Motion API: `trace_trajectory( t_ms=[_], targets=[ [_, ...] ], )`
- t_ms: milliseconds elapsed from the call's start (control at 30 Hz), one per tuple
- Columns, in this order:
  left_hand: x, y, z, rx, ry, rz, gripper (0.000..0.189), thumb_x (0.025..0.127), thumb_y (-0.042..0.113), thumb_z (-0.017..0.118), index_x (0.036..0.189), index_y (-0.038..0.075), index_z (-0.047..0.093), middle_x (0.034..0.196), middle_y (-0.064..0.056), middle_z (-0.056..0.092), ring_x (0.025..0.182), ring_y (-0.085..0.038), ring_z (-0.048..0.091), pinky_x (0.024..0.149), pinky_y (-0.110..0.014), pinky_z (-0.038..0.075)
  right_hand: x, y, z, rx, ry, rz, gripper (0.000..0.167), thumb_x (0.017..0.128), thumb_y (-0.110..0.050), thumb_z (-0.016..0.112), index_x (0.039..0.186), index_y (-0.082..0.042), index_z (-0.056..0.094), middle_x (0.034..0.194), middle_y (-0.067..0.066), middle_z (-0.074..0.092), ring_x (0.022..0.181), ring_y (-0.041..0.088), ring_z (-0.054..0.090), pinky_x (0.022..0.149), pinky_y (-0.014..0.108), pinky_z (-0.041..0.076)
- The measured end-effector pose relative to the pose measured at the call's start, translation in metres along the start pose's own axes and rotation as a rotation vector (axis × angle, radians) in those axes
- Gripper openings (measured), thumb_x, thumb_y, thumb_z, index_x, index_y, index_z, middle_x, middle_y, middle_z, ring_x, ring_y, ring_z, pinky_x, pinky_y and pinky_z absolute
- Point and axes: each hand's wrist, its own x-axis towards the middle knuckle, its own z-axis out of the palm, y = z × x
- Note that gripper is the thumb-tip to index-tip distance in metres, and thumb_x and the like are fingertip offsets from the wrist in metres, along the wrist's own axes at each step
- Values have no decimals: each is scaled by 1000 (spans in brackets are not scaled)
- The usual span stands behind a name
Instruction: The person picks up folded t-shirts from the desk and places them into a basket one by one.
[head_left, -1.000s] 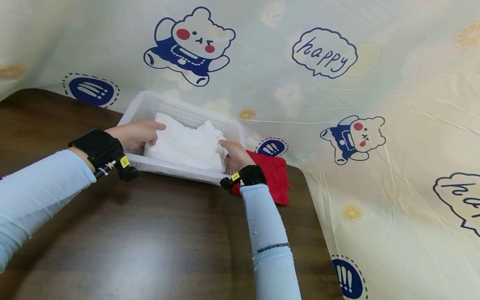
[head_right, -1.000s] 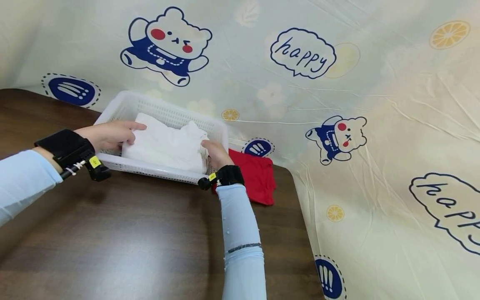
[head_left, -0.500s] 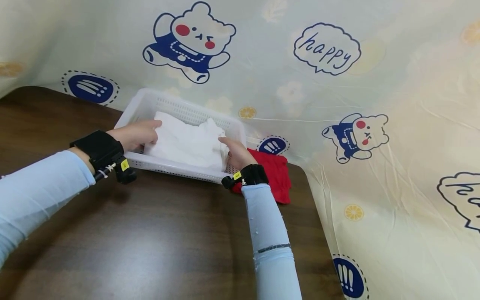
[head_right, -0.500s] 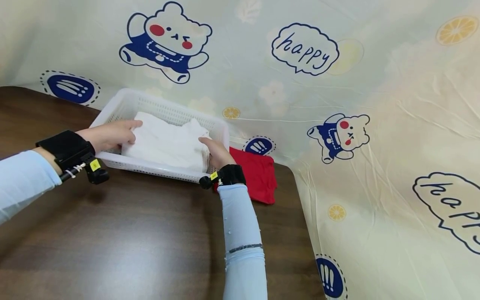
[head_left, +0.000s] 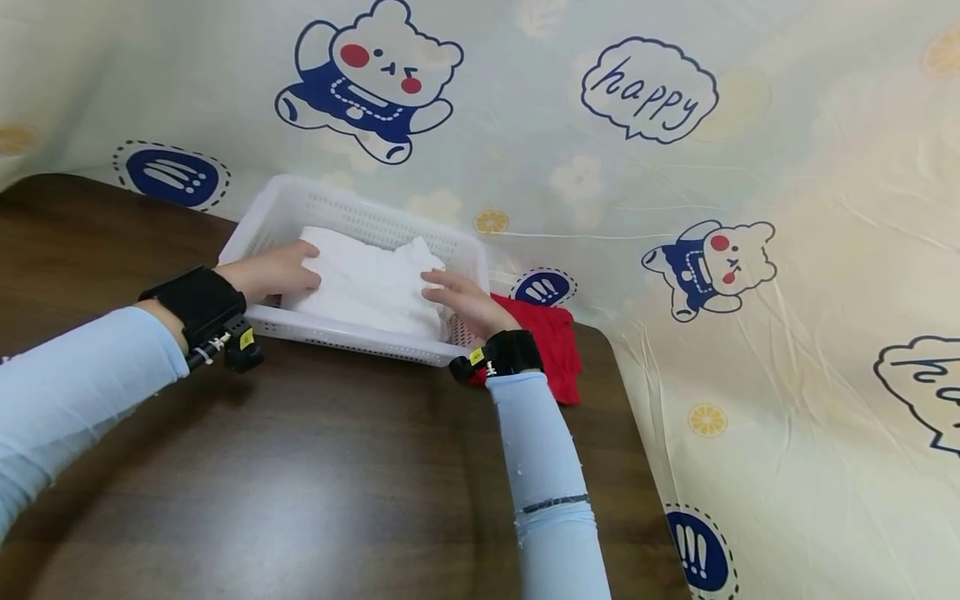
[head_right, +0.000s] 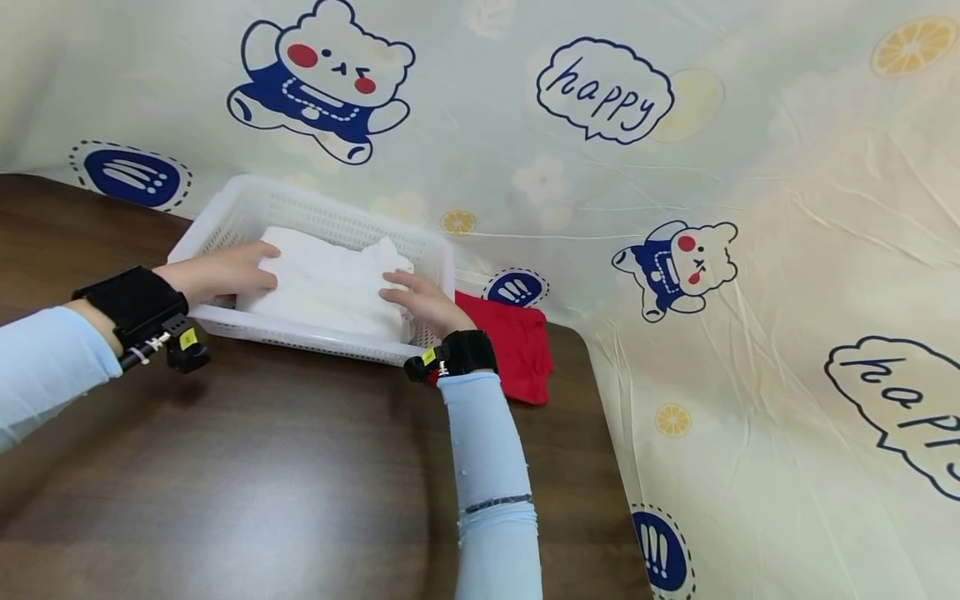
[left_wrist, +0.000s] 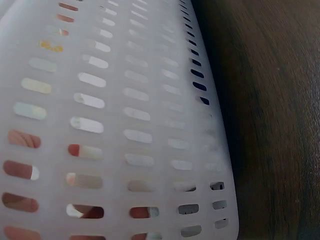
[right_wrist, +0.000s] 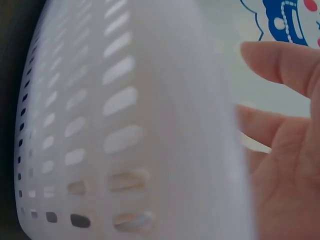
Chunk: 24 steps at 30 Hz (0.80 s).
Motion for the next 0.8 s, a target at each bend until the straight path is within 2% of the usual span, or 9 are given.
trace_trajectory(
  t_ms=[67,133,233,367,467,633,733,800],
  targets=[
    [-1,0,0,25,-7,15,60,98,11,49,150,-10,27,151,-39,25,121,-47,38,99,-62,42,-4,-3,1,-82,-45,20,56,100,-34,62,153,-19,48,161,-1,35,146,22,30,122,49,24],
    [-1,-1,0,67,-19,45,52,100,14,51,144,-10,37,146,-37,33,118,-47,41,94,-60,43,-8,-5,3,-149,-82,62,54,99,-36,63,150,-21,52,154,-1,44,139,22,37,119,48,29],
    [-3,0,0,145,-45,86,56,101,25,58,142,-10,43,146,-37,38,124,-50,42,100,-63,40,-11,-7,5,-209,-116,138,52,97,-39,64,146,-22,57,149,-1,48,134,22,41,116,46,33],
    [-5,2,-1,224,-105,99,77,97,39,67,147,-12,37,150,-40,32,136,-55,33,109,-70,28,-11,-6,7,-247,-143,192,48,99,-38,63,145,-23,59,153,-1,48,136,22,41,115,47,33],
    [-6,3,-1,244,-133,78,78,96,32,69,149,-12,32,152,-40,28,138,-57,28,111,-71,24,-10,-5,9,-288,-169,185,48,101,-35,62,147,-23,56,159,-2,42,142,20,38,117,43,33],
    [-4,4,-2,220,-145,41,72,97,14,64,152,-13,27,153,-41,23,141,-57,22,113,-71,19,-8,-5,11,-426,-194,152,55,100,-38,61,152,-28,48,165,-6,31,150,17,26,118,41,29],
    [-3,4,-2,217,-147,17,72,97,12,62,151,-16,23,154,-42,20,142,-57,19,115,-70,16,-6,-4,13,-475,-212,139,57,101,-36,59,155,-29,43,166,-5,27,153,18,20,120,45,24],
    [-4,5,-3,251,-135,10,71,97,12,61,148,-20,24,152,-44,21,141,-58,21,116,-68,17,-3,-3,14,-489,-233,137,57,102,-33,57,156,-29,40,167,-5,24,154,19,16,121,46,21]
  ],
)
